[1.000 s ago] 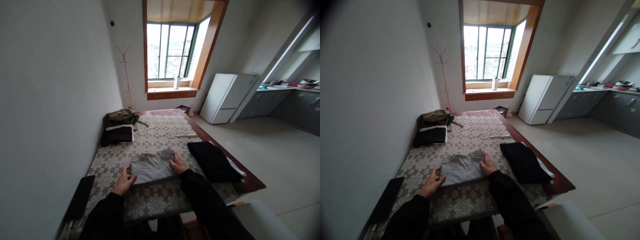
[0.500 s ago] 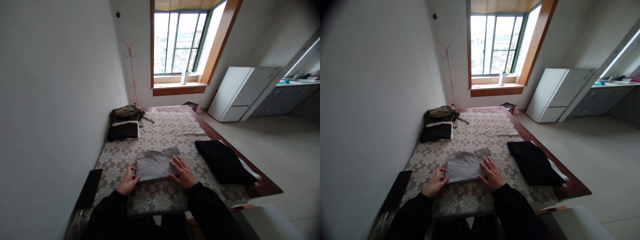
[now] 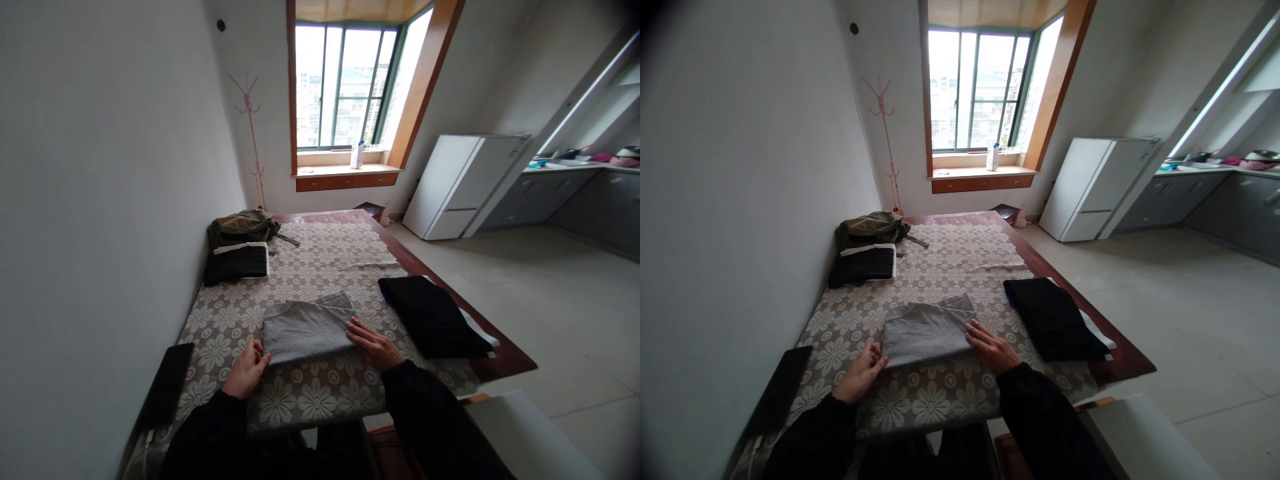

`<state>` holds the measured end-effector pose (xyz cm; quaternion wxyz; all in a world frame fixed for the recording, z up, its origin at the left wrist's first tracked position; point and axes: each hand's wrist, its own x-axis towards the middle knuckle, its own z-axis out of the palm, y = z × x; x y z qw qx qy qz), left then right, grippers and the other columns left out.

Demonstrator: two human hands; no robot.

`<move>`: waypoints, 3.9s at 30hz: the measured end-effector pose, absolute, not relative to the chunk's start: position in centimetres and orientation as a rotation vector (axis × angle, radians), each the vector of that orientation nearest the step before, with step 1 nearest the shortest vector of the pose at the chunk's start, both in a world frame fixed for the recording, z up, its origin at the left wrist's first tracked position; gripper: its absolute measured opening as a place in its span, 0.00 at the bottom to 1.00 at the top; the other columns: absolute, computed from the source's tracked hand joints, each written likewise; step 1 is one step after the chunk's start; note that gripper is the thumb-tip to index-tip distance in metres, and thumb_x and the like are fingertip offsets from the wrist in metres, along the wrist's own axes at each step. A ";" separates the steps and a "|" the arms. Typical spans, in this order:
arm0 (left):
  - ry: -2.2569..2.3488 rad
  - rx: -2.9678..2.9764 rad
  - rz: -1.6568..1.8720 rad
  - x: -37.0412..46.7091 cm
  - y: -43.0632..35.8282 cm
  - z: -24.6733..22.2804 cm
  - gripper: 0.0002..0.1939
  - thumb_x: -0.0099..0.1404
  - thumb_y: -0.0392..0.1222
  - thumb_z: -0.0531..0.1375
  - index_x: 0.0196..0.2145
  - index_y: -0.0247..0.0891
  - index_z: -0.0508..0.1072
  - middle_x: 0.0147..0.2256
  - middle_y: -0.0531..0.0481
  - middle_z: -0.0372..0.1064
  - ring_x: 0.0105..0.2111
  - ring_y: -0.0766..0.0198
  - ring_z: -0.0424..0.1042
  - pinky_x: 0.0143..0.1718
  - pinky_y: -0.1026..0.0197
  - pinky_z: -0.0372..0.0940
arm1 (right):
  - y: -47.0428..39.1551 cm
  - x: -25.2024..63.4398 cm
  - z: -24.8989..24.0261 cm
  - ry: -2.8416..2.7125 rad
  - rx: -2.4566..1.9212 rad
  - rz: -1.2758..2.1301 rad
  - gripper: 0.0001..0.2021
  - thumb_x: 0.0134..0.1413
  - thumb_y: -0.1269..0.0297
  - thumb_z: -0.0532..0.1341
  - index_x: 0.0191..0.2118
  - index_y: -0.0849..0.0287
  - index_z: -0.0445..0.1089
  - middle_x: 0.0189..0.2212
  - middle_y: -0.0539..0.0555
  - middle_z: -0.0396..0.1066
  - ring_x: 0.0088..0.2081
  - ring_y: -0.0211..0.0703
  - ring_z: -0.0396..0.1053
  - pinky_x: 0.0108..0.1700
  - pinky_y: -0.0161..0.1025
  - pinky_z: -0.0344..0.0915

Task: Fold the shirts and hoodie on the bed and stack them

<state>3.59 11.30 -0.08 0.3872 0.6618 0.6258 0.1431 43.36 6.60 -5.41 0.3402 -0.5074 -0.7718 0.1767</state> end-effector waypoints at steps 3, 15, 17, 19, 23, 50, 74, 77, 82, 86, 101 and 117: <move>1.651 1.719 0.304 3.7 11.0 0.7 0.07 0.67 0.49 0.54 0.39 0.45 0.61 0.26 0.56 0.73 0.32 0.58 0.77 0.34 0.59 0.57 | 6.5 43.5 -5.4 -2.036 -1.336 0.446 0.17 0.64 0.67 0.58 0.55 0.52 0.76 0.61 0.54 0.70 0.67 0.53 0.60 0.67 0.58 0.64; 1.520 2.179 0.305 4.7 8.7 2.3 0.05 0.67 0.39 0.58 0.40 0.45 0.72 0.46 0.48 0.74 0.47 0.57 0.73 0.45 0.59 0.63 | 5.3 44.5 -5.7 -1.922 -1.258 0.375 0.10 0.66 0.68 0.59 0.46 0.51 0.77 0.54 0.56 0.76 0.60 0.51 0.70 0.61 0.49 0.71; 1.494 2.166 0.350 4.2 8.9 1.5 0.06 0.67 0.37 0.56 0.38 0.45 0.72 0.45 0.49 0.74 0.46 0.58 0.74 0.45 0.59 0.64 | 5.3 44.7 -5.8 -2.011 -1.171 0.184 0.12 0.67 0.71 0.57 0.46 0.54 0.76 0.50 0.56 0.78 0.59 0.48 0.72 0.58 0.44 0.74; 1.459 2.174 0.419 3.7 9.1 0.5 0.07 0.68 0.36 0.55 0.37 0.44 0.73 0.43 0.49 0.74 0.44 0.59 0.74 0.44 0.59 0.65 | 5.5 44.7 -5.7 -2.086 -1.081 0.018 0.12 0.67 0.74 0.55 0.47 0.56 0.75 0.47 0.57 0.78 0.58 0.47 0.73 0.56 0.41 0.76; 1.422 2.229 0.571 2.7 9.3 -1.3 0.07 0.69 0.39 0.56 0.35 0.44 0.74 0.39 0.49 0.74 0.41 0.59 0.75 0.42 0.59 0.67 | 5.6 44.6 -5.1 -2.152 -1.049 -0.147 0.12 0.66 0.76 0.56 0.46 0.55 0.74 0.41 0.56 0.77 0.54 0.46 0.75 0.52 0.42 0.76; 1.356 2.327 0.795 1.8 9.1 -4.0 0.13 0.72 0.44 0.52 0.30 0.43 0.70 0.32 0.50 0.70 0.33 0.62 0.74 0.35 0.62 0.66 | 4.9 43.4 -1.6 -2.419 -1.295 -0.168 0.07 0.66 0.68 0.58 0.44 0.56 0.73 0.38 0.56 0.74 0.40 0.47 0.70 0.43 0.44 0.67; 1.178 2.567 0.854 3.3 8.9 -2.5 0.09 0.72 0.41 0.56 0.38 0.45 0.75 0.38 0.50 0.76 0.40 0.61 0.75 0.43 0.59 0.69 | 10.8 25.9 -4.6 -2.542 -0.977 0.215 0.03 0.64 0.66 0.61 0.37 0.57 0.68 0.35 0.52 0.71 0.38 0.43 0.68 0.42 0.39 0.64; 1.137 2.594 0.789 4.0 9.1 -2.4 0.09 0.73 0.41 0.55 0.38 0.45 0.75 0.37 0.51 0.76 0.40 0.60 0.74 0.43 0.58 0.69 | 10.7 25.8 -4.3 -2.541 -1.010 0.250 0.04 0.62 0.65 0.64 0.37 0.57 0.68 0.36 0.52 0.71 0.38 0.43 0.68 0.42 0.39 0.64; 1.164 2.613 0.748 4.2 9.4 -2.6 0.10 0.74 0.42 0.55 0.36 0.44 0.75 0.37 0.51 0.75 0.39 0.62 0.72 0.42 0.58 0.67 | 10.7 25.6 -4.3 -2.556 -0.972 0.167 0.04 0.65 0.67 0.60 0.36 0.58 0.68 0.37 0.54 0.70 0.39 0.44 0.66 0.42 0.40 0.62; 1.125 2.674 0.673 3.9 10.0 -2.4 0.13 0.75 0.43 0.54 0.35 0.44 0.77 0.34 0.50 0.74 0.37 0.62 0.70 0.39 0.58 0.66 | 10.8 25.7 -4.5 -2.571 -0.966 0.126 0.06 0.67 0.65 0.59 0.36 0.57 0.68 0.35 0.52 0.70 0.38 0.44 0.65 0.40 0.42 0.59; 1.200 2.480 0.741 2.3 10.2 -3.1 0.13 0.71 0.45 0.57 0.29 0.44 0.75 0.32 0.51 0.70 0.34 0.64 0.72 0.36 0.62 0.66 | 9.5 31.6 -3.4 -2.514 -1.076 0.214 0.02 0.63 0.65 0.63 0.38 0.56 0.70 0.42 0.54 0.72 0.44 0.46 0.65 0.45 0.44 0.60; 0.982 2.604 0.591 8.4 10.7 -1.5 0.05 0.70 0.42 0.60 0.38 0.44 0.76 0.37 0.50 0.74 0.39 0.59 0.73 0.39 0.58 0.66 | 10.0 29.9 -3.4 -2.533 -1.018 0.124 0.06 0.65 0.64 0.59 0.36 0.56 0.70 0.37 0.54 0.72 0.41 0.46 0.63 0.43 0.45 0.59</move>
